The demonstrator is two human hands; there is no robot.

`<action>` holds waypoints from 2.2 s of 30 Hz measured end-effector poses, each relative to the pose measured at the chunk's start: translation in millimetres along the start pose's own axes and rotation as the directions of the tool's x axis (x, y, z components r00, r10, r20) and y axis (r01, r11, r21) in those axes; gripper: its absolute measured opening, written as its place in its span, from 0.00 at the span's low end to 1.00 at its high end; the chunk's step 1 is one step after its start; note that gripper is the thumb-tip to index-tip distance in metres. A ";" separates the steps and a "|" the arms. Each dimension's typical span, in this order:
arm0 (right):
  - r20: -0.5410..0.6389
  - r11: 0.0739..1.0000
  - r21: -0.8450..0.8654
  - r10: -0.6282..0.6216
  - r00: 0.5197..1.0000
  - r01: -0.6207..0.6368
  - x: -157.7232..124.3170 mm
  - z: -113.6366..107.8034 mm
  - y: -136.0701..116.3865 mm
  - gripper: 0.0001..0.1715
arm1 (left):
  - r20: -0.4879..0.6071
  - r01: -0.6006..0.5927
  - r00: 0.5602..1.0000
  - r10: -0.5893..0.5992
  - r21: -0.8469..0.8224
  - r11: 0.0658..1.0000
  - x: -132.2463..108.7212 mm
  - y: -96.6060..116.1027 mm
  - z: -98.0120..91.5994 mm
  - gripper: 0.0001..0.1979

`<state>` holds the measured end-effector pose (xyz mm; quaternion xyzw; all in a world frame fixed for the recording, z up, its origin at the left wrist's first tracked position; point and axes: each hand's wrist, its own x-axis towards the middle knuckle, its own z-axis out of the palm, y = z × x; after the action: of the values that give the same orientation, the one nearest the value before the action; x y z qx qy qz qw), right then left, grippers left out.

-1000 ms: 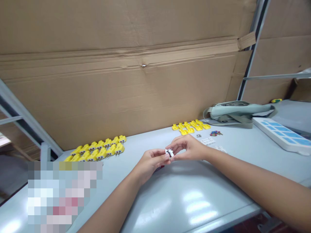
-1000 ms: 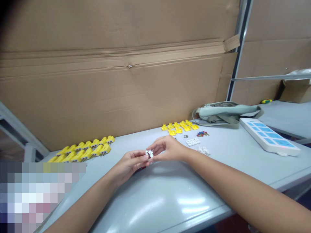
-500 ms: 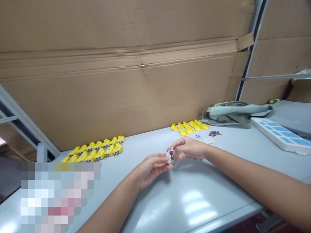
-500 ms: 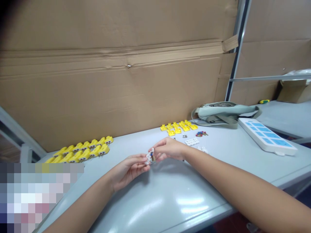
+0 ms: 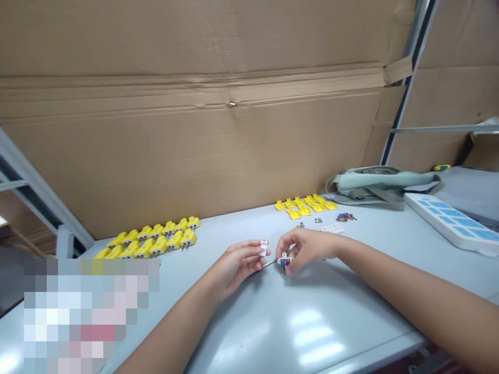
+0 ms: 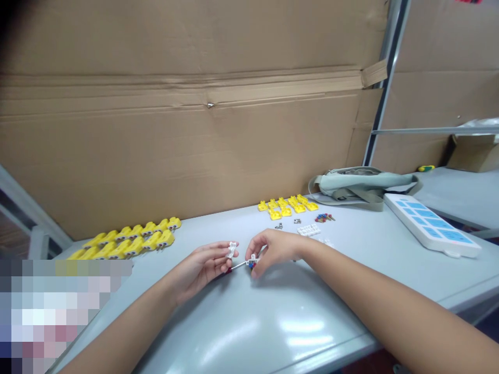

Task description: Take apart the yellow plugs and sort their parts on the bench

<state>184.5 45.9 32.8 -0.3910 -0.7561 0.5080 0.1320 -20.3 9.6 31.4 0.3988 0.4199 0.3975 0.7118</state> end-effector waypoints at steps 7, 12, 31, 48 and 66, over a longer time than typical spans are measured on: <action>0.132 0.997 -0.065 -0.023 0.991 0.032 0.4 5.5 1.8 0.20 | -0.010 -0.043 0.999 0.044 0.023 0.999 -0.7 0.5 1.9 0.07; -0.029 0.947 -0.290 -0.154 0.988 0.140 -8.5 -0.7 -3.9 0.19 | -0.046 -0.054 0.997 0.058 0.083 0.995 -4.6 2.9 7.2 0.13; -0.510 0.809 -0.464 0.090 0.856 -0.361 -70.2 -111.6 14.2 0.19 | 0.344 -0.453 0.828 0.442 0.875 0.169 -12.2 -13.5 18.8 0.15; -0.419 0.640 -0.601 0.258 0.870 -0.479 -48.8 -123.7 64.8 0.25 | 0.410 -0.434 0.865 0.289 0.901 0.021 -12.3 -11.3 15.2 0.23; -0.463 0.661 -0.589 0.195 0.864 -0.465 -52.7 -105.6 38.7 0.27 | 0.404 -0.423 0.871 0.279 0.906 0.008 -10.2 -12.1 13.2 0.23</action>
<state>299.9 84.8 56.9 -0.6305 -0.7653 0.1283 0.0189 -8.9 -7.1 27.7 0.8771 0.4218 0.1594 0.1654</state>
